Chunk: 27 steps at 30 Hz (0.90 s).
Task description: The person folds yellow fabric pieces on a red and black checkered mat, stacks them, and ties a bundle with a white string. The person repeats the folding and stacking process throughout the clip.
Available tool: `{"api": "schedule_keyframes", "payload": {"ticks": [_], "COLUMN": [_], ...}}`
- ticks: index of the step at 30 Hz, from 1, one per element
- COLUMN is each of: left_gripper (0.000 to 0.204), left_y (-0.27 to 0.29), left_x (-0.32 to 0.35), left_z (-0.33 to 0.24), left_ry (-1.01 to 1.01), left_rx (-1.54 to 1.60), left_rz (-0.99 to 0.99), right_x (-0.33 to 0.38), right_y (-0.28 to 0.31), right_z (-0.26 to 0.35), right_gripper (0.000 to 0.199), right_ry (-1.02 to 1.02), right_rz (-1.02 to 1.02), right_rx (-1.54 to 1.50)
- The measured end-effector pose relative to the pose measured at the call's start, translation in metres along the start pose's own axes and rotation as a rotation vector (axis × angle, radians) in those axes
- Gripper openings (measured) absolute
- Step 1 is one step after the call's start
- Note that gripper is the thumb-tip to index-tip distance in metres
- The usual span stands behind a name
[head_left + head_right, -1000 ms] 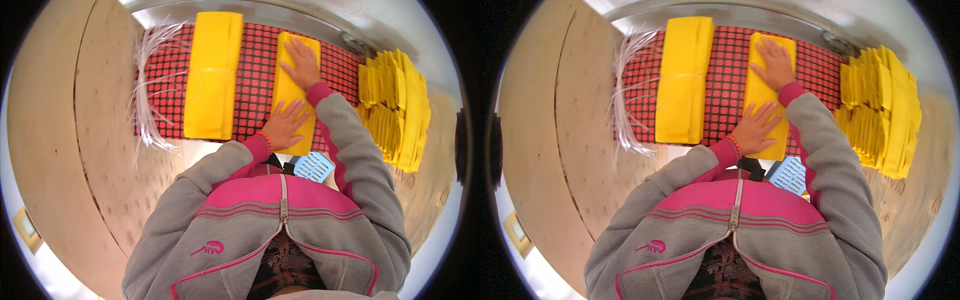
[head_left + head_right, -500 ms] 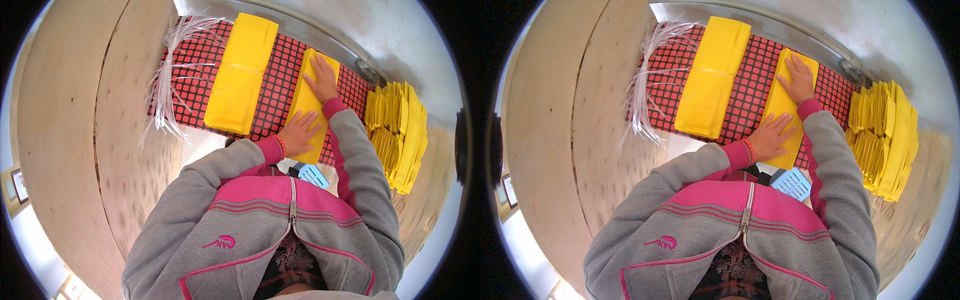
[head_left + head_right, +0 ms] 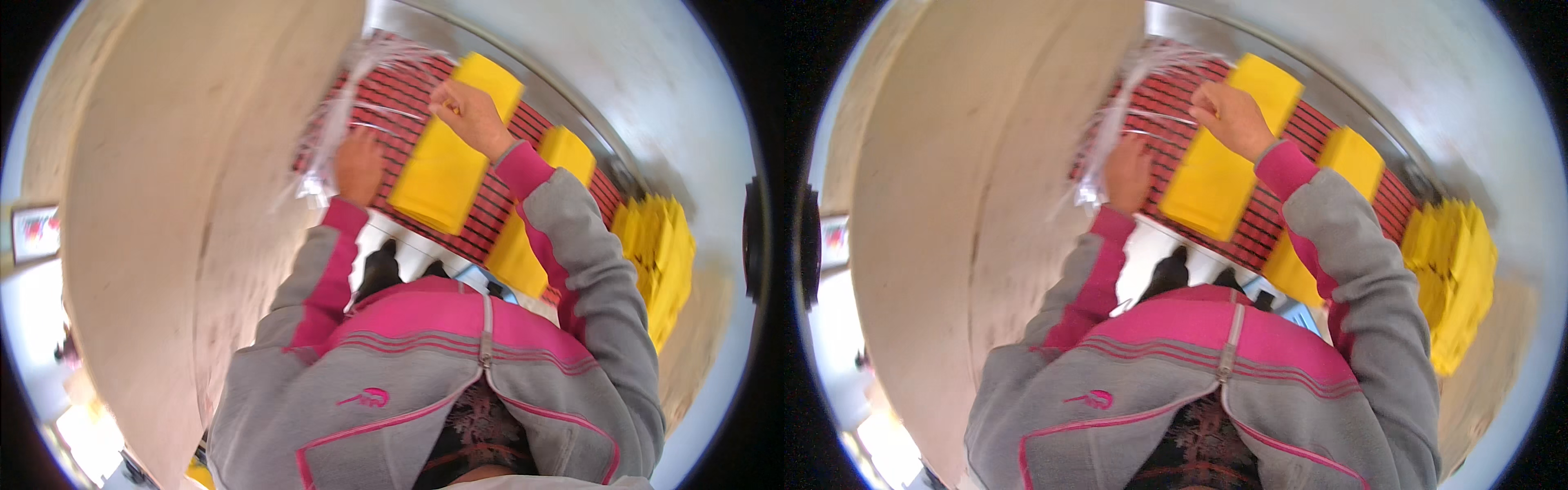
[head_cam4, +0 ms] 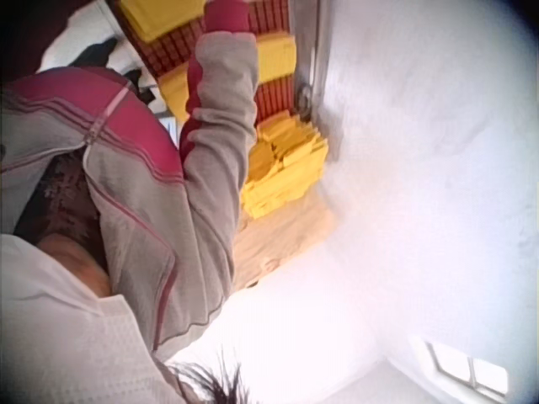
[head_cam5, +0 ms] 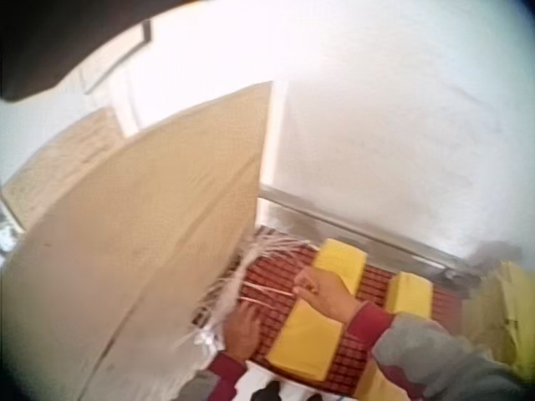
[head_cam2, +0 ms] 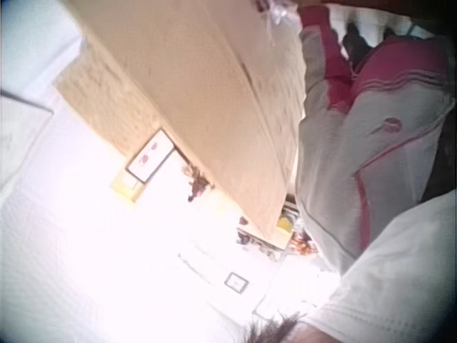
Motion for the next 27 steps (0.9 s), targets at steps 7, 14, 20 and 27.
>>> {"api": "schedule_keyframes", "payload": {"ticks": [7,14,20,27], "left_gripper": [0.060,0.062,0.061,0.063], "left_y": [-0.043,-0.051,-0.049,-0.050], "left_x": [0.039,0.038,0.038,0.035], "left_z": [0.051,0.054,0.051,0.051], "left_ry": [0.189,0.200,0.191,0.186], "left_rx": [-0.020,-0.015,-0.023,-0.051], "left_rz": [0.273,0.302,0.332,0.347], "right_x": [-0.075,-0.087,-0.081,-0.061], "right_y": [-0.130,-0.190,-0.168,-0.146], "right_z": [0.013,-0.027,-0.026,-0.011], "right_gripper": [0.027,0.024,0.011,0.011], "right_ry": [-0.001,-0.046,-0.039,-0.508], "right_rz": [0.104,0.108,-0.073,0.254], "right_rx": [0.128,0.400,0.126,-0.495]}}
Point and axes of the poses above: each hand's wrist, its own x-axis away from the middle knuckle, its own y-axis out of the back of the hand, z = x × y, the point moved 9 cm from there along -x, towards the middle knuckle, and after that the axes turned 7 degrees about x, right-handed, at the moved point
